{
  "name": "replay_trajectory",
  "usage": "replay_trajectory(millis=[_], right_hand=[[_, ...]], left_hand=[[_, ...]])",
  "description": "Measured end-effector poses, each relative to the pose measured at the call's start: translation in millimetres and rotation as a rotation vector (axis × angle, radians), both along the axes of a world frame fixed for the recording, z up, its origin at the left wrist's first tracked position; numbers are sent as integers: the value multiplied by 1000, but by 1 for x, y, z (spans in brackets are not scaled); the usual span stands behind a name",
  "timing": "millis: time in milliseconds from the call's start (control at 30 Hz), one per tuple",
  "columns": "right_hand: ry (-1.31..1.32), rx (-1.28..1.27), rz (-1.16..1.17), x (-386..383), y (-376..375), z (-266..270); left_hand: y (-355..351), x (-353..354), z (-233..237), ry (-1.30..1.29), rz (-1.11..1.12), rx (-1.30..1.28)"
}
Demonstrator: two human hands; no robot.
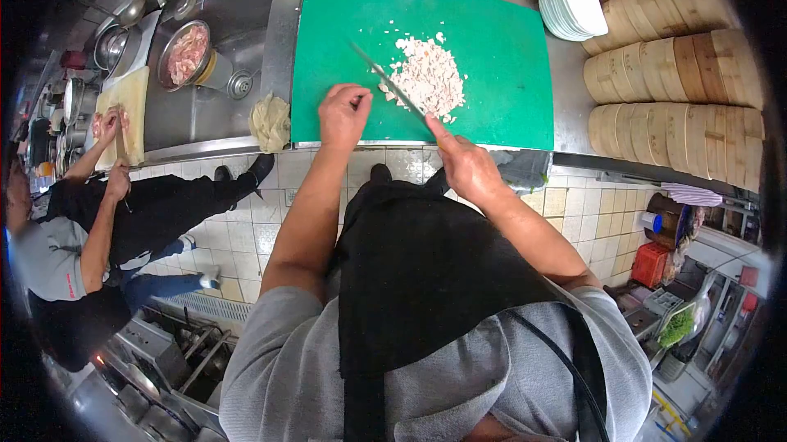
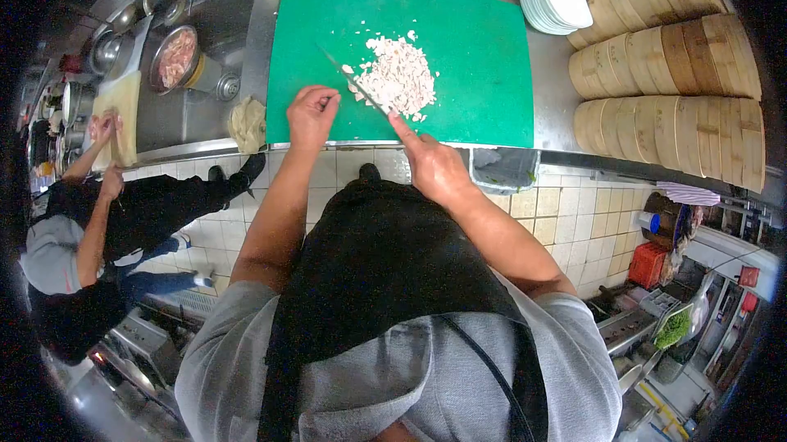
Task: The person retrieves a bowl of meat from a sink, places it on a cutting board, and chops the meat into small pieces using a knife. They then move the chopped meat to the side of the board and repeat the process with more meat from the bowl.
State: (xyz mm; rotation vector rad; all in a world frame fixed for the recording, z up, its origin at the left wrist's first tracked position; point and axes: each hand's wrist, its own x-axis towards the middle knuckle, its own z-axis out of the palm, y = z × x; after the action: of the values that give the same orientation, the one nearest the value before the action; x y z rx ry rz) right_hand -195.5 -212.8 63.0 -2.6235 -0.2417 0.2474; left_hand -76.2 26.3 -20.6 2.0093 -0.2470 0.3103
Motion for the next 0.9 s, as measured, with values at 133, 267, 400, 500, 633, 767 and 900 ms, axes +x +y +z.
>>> replay_trajectory(millis=[133, 267, 400, 500, 633, 767, 900], right_hand=[[56, 8, -8, 4, 1, 3], [-28, 55, -51, 9, 1, 6], [74, -58, -21, 15, -3, 11], [150, -97, -38, 19, -2, 14], [112, -75, -18, 19, -6, 11], [-12, 1, -71, 12, -2, 11], [88, -59, -37, 13, -5, 5]], left_hand=[[12, 2, -4, 65, 113, -93], [13, 2, -6, 57, 114, -98], [14, 3, -14, 50, 103, -168], [13, 1, -4, 62, 114, -108], [13, 3, -2, 81, 124, -146], [11, 1, -2, 83, 127, -187], [15, 0, -6, 108, 142, -169]])
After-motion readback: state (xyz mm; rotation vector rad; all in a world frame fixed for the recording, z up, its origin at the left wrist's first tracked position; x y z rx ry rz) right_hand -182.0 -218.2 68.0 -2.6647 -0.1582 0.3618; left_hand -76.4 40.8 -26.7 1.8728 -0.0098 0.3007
